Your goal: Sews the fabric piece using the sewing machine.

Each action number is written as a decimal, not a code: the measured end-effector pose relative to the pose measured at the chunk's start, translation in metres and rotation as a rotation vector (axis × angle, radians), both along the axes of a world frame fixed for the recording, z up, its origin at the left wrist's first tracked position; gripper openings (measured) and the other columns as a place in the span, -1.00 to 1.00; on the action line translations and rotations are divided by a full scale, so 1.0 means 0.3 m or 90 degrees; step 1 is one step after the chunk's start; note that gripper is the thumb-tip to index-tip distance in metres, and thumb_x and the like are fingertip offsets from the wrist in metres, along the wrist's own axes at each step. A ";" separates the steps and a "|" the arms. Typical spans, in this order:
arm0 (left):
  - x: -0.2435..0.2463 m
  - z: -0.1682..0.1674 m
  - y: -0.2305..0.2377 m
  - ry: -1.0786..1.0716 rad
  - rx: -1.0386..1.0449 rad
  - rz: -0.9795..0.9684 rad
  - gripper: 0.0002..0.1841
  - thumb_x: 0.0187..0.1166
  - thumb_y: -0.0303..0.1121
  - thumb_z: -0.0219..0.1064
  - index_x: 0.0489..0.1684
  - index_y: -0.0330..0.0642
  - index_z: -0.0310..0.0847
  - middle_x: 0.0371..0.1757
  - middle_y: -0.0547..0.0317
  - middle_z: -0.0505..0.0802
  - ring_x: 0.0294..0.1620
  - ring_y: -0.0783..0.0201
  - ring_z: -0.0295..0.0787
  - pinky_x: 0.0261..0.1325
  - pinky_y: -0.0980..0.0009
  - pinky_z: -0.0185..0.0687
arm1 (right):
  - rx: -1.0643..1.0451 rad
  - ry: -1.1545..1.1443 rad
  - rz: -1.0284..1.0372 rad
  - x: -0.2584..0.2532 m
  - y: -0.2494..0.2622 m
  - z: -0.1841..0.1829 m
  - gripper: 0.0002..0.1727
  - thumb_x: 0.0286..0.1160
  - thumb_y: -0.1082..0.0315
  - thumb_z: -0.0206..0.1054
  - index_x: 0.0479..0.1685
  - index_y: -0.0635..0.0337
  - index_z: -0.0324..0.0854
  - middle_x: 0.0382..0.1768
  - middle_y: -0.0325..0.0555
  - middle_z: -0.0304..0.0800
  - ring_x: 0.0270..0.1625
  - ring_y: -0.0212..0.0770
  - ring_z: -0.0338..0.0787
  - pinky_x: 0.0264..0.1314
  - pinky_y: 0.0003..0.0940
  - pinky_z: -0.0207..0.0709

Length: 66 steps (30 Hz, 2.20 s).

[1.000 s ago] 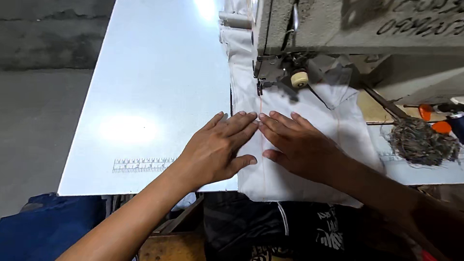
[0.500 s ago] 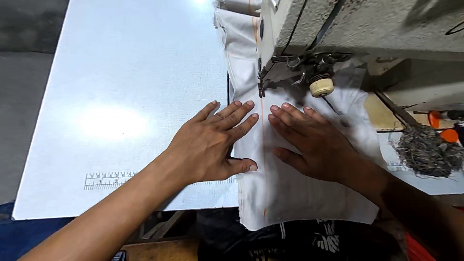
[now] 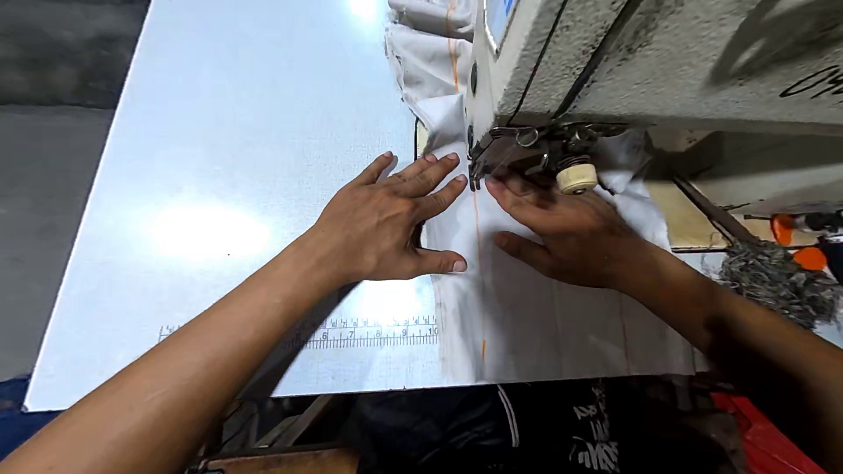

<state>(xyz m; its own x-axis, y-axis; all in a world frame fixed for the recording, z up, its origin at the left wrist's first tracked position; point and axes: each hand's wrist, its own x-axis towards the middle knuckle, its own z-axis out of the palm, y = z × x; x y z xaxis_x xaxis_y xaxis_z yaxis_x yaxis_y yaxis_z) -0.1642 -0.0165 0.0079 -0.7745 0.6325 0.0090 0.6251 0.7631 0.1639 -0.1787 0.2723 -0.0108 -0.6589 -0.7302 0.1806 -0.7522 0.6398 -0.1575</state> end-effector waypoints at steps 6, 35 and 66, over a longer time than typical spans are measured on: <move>-0.077 0.012 -0.011 -0.026 0.000 -0.003 0.06 0.37 0.68 -0.15 0.85 0.19 0.25 0.87 0.25 0.30 0.86 0.16 0.18 0.82 -0.28 -0.15 | 0.051 -0.084 -0.070 -0.046 -0.018 0.038 -0.22 0.71 -0.37 -0.22 0.68 -0.16 0.48 0.50 -0.08 0.68 0.47 0.01 0.70 0.39 0.19 0.54; 0.293 0.085 0.163 -0.245 0.432 0.412 -0.63 0.60 -0.29 0.47 0.33 -0.04 0.59 -0.53 0.20 0.73 -0.69 0.36 0.60 -0.61 0.43 0.59 | -0.251 -0.054 -0.604 0.410 0.277 0.098 -0.55 0.68 0.03 0.25 -0.17 0.36 0.64 -0.47 0.09 0.61 -0.45 0.00 0.59 -0.37 0.08 0.43; 0.222 -0.047 0.011 0.034 0.123 -0.007 -0.37 0.72 0.29 0.00 0.61 0.23 0.59 0.73 0.40 0.53 0.78 0.32 0.33 0.81 -0.17 0.00 | -0.138 -0.061 0.057 0.163 0.052 -0.009 -0.51 0.79 -0.03 0.05 0.51 -0.13 0.67 0.61 -0.28 0.59 0.71 -0.14 0.46 0.76 0.09 0.21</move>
<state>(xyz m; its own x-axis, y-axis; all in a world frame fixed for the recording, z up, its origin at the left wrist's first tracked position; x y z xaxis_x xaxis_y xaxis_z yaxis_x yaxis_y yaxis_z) -0.0977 -0.0131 -0.0061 -0.7624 0.6236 0.1729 0.6454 0.7133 0.2731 -0.1298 0.2878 -0.0134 -0.6156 -0.7371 0.2789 -0.7789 0.5151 -0.3577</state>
